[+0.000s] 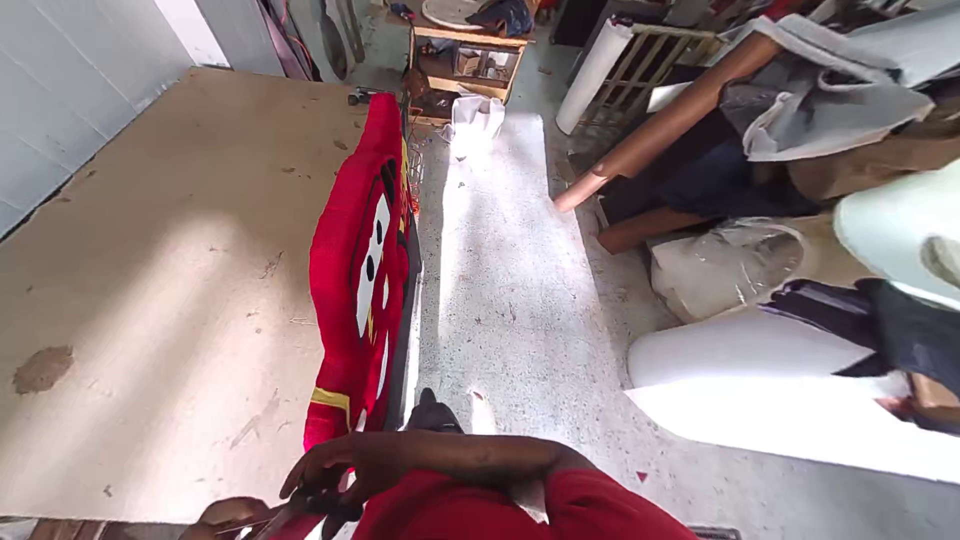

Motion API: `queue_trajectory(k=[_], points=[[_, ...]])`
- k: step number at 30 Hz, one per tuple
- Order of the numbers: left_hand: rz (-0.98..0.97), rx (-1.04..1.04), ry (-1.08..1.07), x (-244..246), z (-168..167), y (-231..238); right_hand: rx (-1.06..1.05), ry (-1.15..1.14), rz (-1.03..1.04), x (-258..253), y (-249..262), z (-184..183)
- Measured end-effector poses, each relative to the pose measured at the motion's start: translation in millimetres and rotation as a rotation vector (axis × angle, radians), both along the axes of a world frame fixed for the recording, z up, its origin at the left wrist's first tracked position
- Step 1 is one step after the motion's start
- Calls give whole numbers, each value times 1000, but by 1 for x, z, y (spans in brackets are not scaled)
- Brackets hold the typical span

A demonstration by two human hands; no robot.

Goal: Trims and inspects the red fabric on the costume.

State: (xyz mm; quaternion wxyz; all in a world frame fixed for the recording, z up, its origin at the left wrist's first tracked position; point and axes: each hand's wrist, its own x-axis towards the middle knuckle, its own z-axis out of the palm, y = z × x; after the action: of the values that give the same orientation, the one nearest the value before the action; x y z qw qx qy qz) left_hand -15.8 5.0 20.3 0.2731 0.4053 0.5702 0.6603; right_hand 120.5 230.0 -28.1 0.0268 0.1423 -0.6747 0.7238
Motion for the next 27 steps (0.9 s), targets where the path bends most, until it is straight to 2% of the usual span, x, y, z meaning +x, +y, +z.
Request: queue_trajectory(k=[3, 6, 10, 14, 17, 19, 21, 25, 27], points=[[-81, 93, -17, -15, 1, 2, 16, 74, -140, 0, -17, 4], [-28, 128, 21, -19, 6, -1, -60, 100, -238, -6, -23, 8], [86, 202, 64, -15, 21, -5, -178, 130, -277, -22, -35, 6], [155, 246, 49, -21, 21, -5, -215, 230, -304, -39, -42, 11], [133, 216, 56, -34, 15, -5, -191, 243, -325, -43, -41, 16], [111, 99, 113, -48, 9, -11, -178, 218, -362, -40, -35, 21], [56, -102, 115, -64, 4, -23, -169, 175, -445, -37, -25, 27], [-342, -478, -82, -97, -4, -34, -145, 105, -604, -39, -8, 33], [-422, -507, -74, -100, -19, -30, -147, 89, -644, -44, -7, 35]])
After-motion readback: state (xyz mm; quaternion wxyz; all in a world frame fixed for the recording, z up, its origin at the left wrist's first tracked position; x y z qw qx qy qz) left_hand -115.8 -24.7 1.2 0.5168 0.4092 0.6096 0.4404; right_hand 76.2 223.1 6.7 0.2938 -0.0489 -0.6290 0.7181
